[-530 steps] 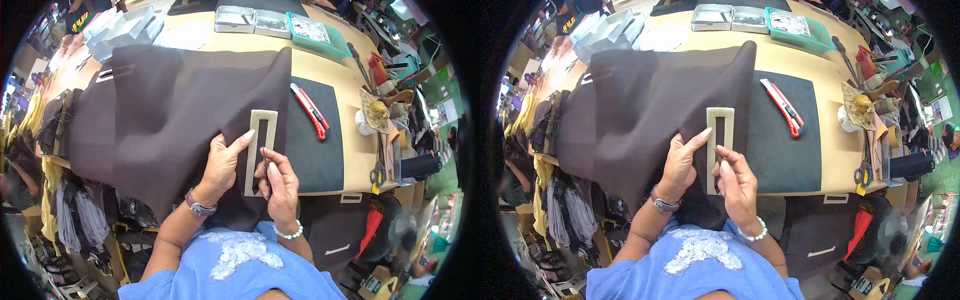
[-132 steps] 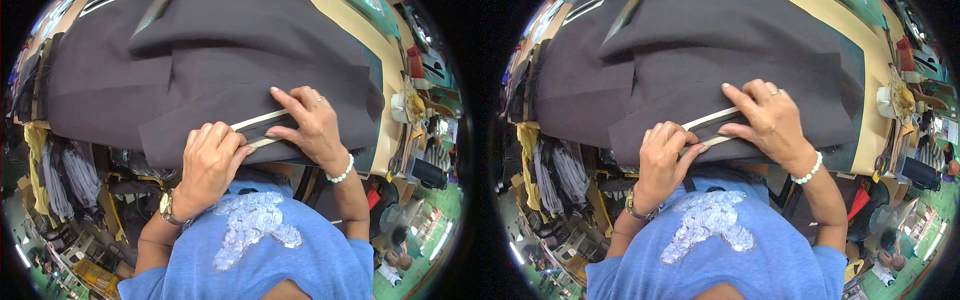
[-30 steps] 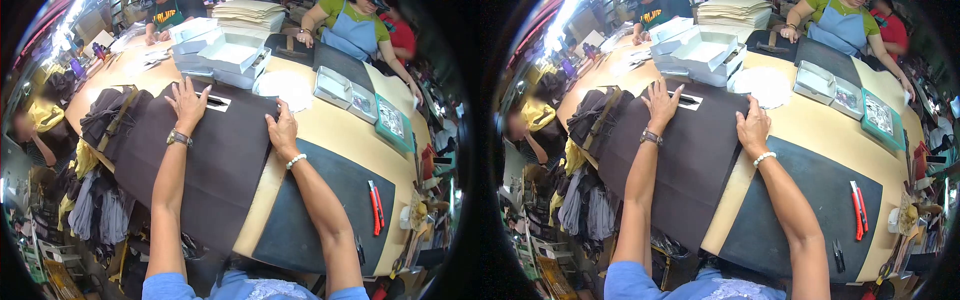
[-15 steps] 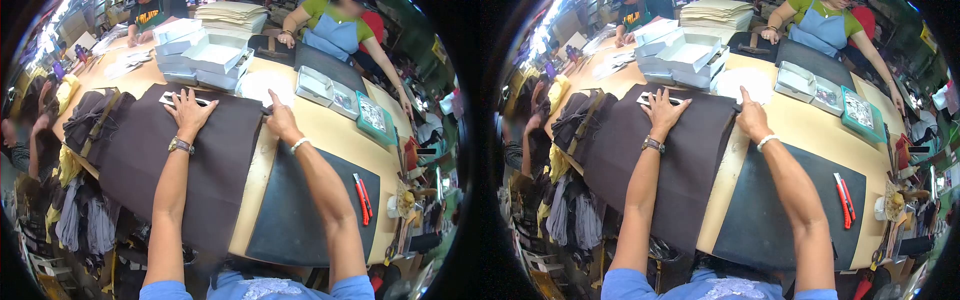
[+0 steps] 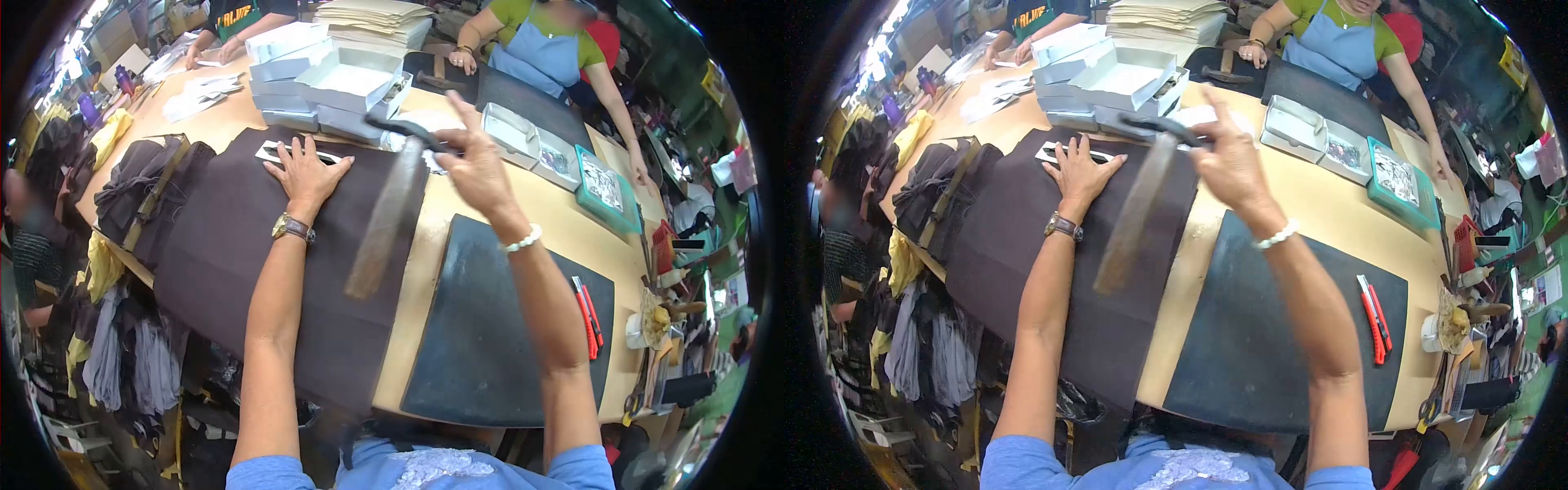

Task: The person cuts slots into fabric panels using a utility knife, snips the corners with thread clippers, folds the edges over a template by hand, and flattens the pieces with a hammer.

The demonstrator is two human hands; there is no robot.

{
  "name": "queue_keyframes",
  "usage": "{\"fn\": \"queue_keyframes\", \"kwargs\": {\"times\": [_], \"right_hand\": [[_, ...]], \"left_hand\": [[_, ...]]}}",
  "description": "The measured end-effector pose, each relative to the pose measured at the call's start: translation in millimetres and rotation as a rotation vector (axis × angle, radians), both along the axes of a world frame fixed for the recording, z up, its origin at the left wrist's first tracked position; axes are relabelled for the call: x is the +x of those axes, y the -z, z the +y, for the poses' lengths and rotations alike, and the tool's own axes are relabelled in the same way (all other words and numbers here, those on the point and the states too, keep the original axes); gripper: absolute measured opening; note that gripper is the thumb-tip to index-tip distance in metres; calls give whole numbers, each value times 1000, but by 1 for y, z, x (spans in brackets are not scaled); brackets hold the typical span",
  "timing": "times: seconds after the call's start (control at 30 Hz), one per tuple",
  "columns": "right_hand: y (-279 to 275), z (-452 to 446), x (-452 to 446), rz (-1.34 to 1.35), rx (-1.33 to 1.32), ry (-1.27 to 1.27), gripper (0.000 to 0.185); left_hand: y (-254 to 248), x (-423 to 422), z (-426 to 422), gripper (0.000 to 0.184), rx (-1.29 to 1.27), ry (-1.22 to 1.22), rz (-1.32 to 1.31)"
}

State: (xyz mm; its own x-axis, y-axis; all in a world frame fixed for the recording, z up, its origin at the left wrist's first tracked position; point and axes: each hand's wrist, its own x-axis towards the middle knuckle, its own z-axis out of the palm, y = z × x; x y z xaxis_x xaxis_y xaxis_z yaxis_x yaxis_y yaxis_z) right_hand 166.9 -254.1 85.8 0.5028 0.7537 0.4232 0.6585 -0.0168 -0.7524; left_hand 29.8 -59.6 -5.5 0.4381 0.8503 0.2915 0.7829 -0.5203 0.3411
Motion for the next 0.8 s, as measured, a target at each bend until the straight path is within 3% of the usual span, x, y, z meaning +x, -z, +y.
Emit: {"fn": "queue_keyframes", "kwargs": {"times": [0.13, 0.23, 0.3, 0.33, 0.43, 0.53, 0.57, 0.63, 0.73, 0.8], "right_hand": [[24, 25, -28, 37, -41, -48, 75], [70, 33, -19, -71, -94, 108, 71], [96, 30, -14, -200, -497, 226, 57], [122, 31, -7, -489, -279, 223, 51], [79, -7, -38, -592, -303, 257, 73], [44, -84, -65, -584, -109, 246, 67], [25, -122, -78, -617, -121, 291, 66], [5, -201, -96, -647, -76, 427, 63], [21, -317, -108, -649, 173, 778, 53], [48, -383, -124, -533, 45, 1221, 49]], "left_hand": [[1, -2, 0, 92, 39, 1, 6], [6, 0, 4, 92, 80, -3, 40], [5, 1, 4, 90, 133, -20, 90], [4, 0, 5, 89, 143, -17, 85], [3, 0, 5, 87, 149, -9, 116], [12, 2, 14, 80, 249, -30, 152], [12, 2, 24, 79, 166, 6, 159], [11, 4, 27, 82, 158, 2, 176], [21, 7, 46, 91, 130, -21, 236], [32, 5, 63, 95, 129, -1, 236]]}}
